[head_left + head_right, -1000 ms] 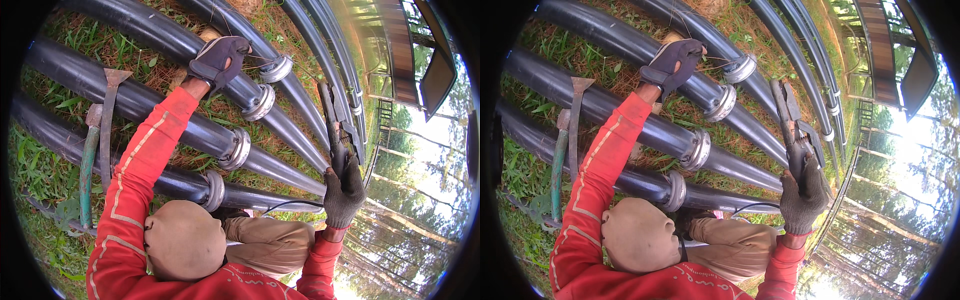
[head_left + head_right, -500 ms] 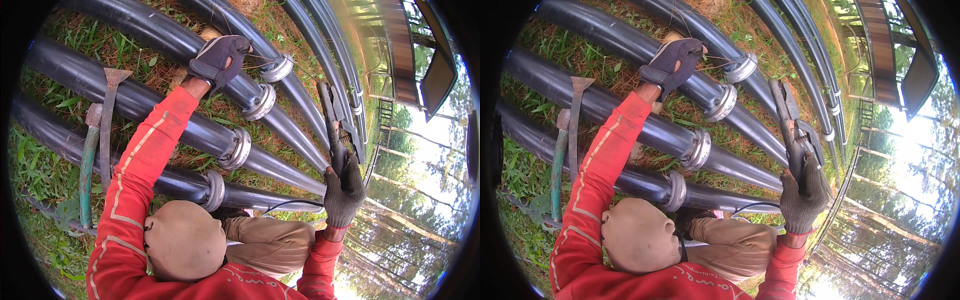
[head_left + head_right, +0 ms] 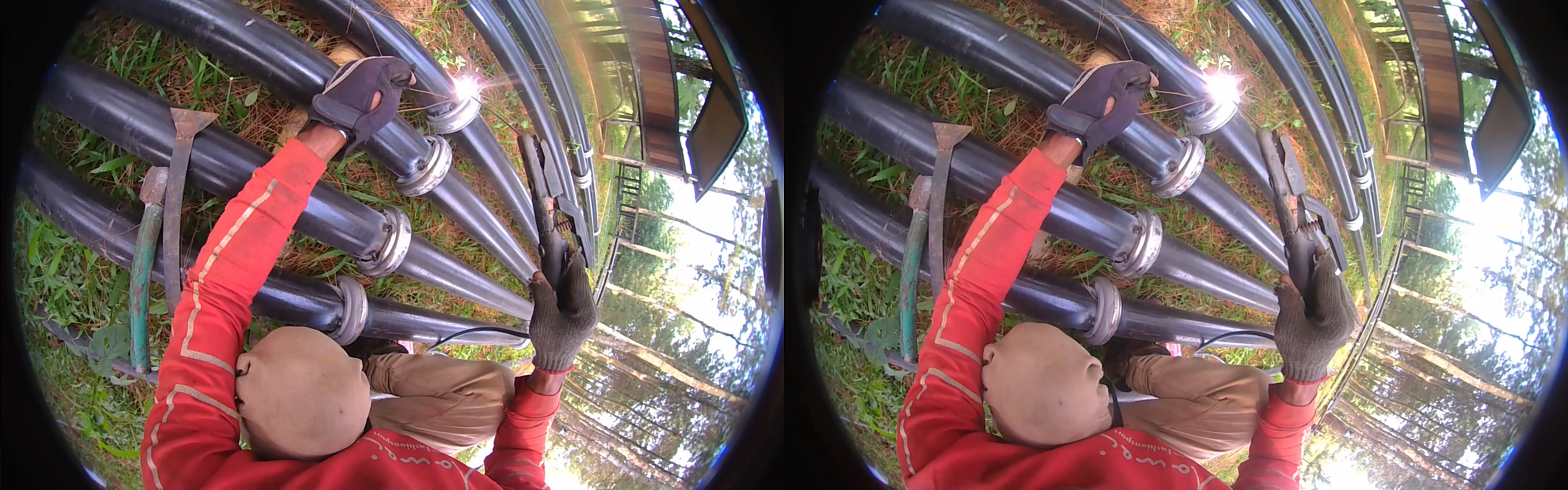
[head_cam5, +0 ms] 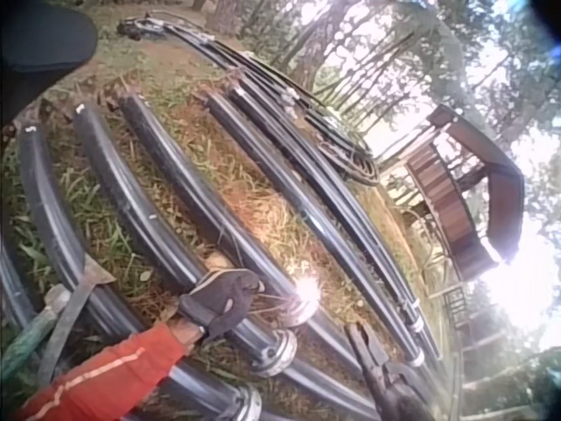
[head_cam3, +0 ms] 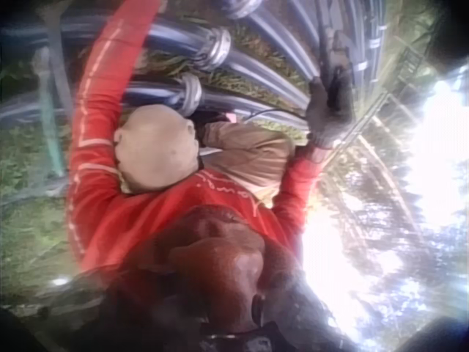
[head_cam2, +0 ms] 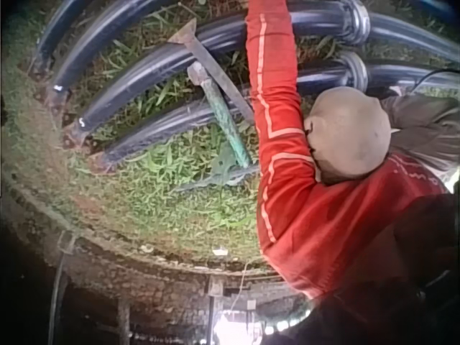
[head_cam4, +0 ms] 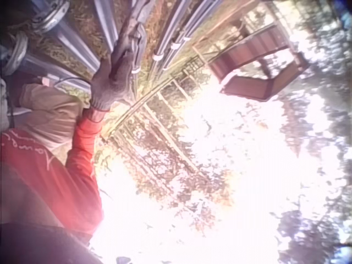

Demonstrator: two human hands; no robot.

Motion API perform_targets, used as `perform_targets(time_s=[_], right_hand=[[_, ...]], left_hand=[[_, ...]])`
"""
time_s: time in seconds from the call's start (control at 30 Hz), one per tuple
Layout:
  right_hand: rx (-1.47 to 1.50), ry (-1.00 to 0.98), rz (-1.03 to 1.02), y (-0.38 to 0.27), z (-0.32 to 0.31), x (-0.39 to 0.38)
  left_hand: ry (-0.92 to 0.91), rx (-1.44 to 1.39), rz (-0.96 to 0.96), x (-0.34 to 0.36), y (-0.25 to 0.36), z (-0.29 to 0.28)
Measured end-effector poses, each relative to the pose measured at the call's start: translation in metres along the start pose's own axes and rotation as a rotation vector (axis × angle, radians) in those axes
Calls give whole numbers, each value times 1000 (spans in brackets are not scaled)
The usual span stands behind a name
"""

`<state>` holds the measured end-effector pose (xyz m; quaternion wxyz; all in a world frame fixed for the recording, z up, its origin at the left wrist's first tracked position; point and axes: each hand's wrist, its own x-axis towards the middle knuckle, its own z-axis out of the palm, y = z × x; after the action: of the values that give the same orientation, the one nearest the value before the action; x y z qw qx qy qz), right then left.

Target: The person welds metal rings onto curved pipes using a welding electrode holder, turns the pipes by hand, inserts a new welding electrode into the holder, and welds the pipe rings.

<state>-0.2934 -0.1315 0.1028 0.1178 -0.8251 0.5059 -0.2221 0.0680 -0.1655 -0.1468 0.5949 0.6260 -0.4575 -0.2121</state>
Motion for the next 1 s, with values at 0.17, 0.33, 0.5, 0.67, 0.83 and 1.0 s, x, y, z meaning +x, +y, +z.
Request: perform_targets(time_s=[0.17,0.33,0.5,0.67,0.83,1.0], right_hand=[[-65,-18,-48,-1,-2,1],[-11,9,23,-8,0,-2],[-103,38,-34,-8,-8,-6],[-21,18,80,-7,-8,-11],[-48,12,24,-8,-5,-8],[-188,-49,-152,-10,-4,2]], left_hand=[[-9,-20,-20,2,4,-2],[-57,16,-70,3,0,-3],[13,-56,-16,4,-10,6],[13,4,21,4,-5,1],[-28,-45,-57,2,2,-3],[-27,-42,-40,2,-1,-2]])
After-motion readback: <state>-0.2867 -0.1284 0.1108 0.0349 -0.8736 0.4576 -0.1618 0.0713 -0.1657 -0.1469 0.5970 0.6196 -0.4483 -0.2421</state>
